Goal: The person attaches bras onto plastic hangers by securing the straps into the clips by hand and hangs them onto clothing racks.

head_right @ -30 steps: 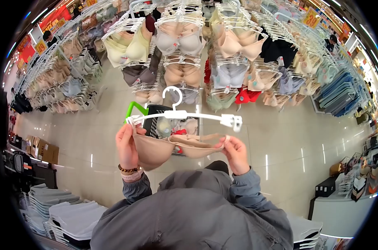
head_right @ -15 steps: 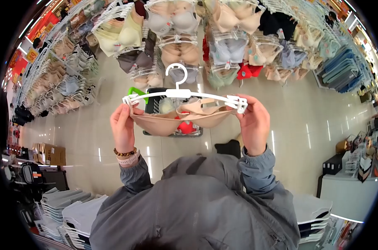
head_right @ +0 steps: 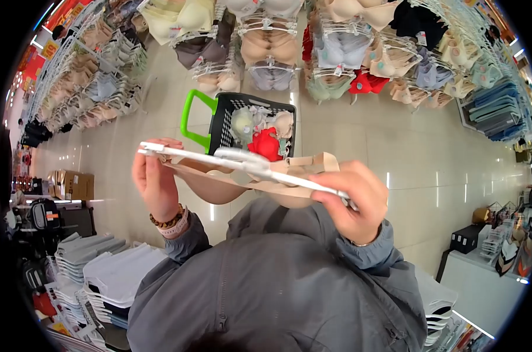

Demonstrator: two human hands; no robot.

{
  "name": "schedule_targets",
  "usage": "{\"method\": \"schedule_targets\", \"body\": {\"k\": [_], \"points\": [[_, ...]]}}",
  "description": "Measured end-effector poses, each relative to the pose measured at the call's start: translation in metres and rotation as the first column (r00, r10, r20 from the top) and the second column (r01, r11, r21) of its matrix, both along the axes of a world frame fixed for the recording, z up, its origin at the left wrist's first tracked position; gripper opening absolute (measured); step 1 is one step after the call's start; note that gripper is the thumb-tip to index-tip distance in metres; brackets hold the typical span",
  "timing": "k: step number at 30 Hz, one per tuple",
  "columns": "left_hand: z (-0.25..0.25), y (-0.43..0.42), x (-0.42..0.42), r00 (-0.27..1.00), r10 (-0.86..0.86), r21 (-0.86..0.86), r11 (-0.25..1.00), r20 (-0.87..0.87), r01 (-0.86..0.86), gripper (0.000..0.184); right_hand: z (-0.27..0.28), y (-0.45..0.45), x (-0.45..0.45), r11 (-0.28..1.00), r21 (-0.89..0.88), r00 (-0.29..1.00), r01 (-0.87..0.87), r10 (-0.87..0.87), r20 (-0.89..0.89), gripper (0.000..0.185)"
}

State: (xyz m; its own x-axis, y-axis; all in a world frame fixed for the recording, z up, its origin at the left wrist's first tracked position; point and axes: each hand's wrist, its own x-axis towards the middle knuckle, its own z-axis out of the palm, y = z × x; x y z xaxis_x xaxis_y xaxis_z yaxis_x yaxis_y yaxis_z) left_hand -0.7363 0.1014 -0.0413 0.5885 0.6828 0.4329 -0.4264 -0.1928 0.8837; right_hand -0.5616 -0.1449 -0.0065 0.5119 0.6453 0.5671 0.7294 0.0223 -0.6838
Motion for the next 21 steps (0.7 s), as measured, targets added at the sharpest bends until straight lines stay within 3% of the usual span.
{"method": "schedule_targets", "body": {"k": [2, 4, 5, 6, 7, 8, 10, 11, 12, 14, 15, 18, 19, 21], "points": [[0.003, -0.005, -0.008, 1.000, -0.018, 0.013, 1.000, 0.005, 0.018, 0.030, 0.001, -0.003, -0.005, 0.995, 0.100, 0.996, -0.014, 0.005, 0.089, 0.025], [0.008, -0.019, -0.010, 0.965, 0.254, 0.087, 0.965, -0.071, -0.247, 0.028, 0.003, -0.010, -0.009, 0.997, 0.076, 0.995, -0.018, 0.010, 0.100, 0.026], [0.011, -0.023, -0.005, 0.844, 0.534, 0.255, 0.825, -0.058, -0.505, 0.023, 0.003, -0.013, -0.011, 0.996, 0.073, 0.994, -0.043, 0.035, 0.102, 0.026], [0.002, -0.025, -0.013, 0.842, 0.535, 0.256, 0.825, -0.069, -0.503, 0.023, 0.002, -0.015, -0.012, 0.995, 0.072, 0.993, -0.065, 0.057, 0.107, 0.026], [-0.010, -0.031, -0.027, 0.873, 0.399, 0.224, 0.857, 0.281, -0.464, 0.018, -0.004, -0.015, -0.013, 0.985, 0.132, 0.989, -0.112, 0.098, 0.109, 0.028], [-0.019, -0.035, -0.039, 0.773, 0.213, 0.210, 0.889, 0.597, -0.407, 0.016, 0.000, -0.017, -0.013, 0.985, 0.133, 0.991, -0.105, 0.092, 0.101, 0.028], [-0.013, -0.064, -0.031, 0.923, 0.206, 0.611, 0.699, 0.325, -0.371, 0.012, 0.014, -0.025, -0.011, 0.950, -0.074, 0.951, -0.302, 0.305, 0.042, 0.031], [-0.002, -0.069, -0.031, 0.982, 0.191, 0.684, 0.715, 0.010, -0.145, 0.017, 0.009, -0.023, -0.015, 0.956, 0.007, 0.951, -0.293, 0.290, 0.105, 0.030], [0.002, -0.072, -0.017, 0.946, 0.196, 0.675, 0.737, -0.260, 0.033, 0.020, 0.007, -0.023, -0.019, 0.956, -0.002, 0.953, -0.294, 0.293, 0.080, 0.030], [-0.003, -0.068, 0.016, 0.827, 0.179, 0.612, 0.757, -0.532, 0.230, 0.039, 0.004, -0.018, -0.023, 0.949, 0.054, 0.925, -0.310, 0.288, 0.248, 0.028], [-0.002, -0.069, 0.029, 0.757, 0.189, 0.579, 0.763, -0.626, 0.288, 0.047, -0.006, -0.006, -0.027, 0.940, 0.219, 0.925, -0.261, 0.178, 0.336, 0.026], [-0.019, -0.066, 0.058, 0.584, 0.293, 0.629, 0.569, -0.757, 0.530, 0.056, -0.007, -0.010, -0.023, 0.948, 0.100, 0.884, -0.302, 0.239, 0.401, 0.027], [-0.027, -0.066, 0.069, 0.577, 0.291, 0.621, 0.579, -0.763, 0.528, 0.056, -0.008, -0.010, -0.022, 0.945, 0.132, 0.889, -0.299, 0.225, 0.398, 0.029], [-0.045, -0.067, 0.087, 0.156, 0.301, 0.295, 0.498, -0.941, 0.816, 0.058, -0.008, -0.018, -0.016, 0.945, 0.100, 0.873, -0.312, 0.244, 0.422, 0.028]]}}
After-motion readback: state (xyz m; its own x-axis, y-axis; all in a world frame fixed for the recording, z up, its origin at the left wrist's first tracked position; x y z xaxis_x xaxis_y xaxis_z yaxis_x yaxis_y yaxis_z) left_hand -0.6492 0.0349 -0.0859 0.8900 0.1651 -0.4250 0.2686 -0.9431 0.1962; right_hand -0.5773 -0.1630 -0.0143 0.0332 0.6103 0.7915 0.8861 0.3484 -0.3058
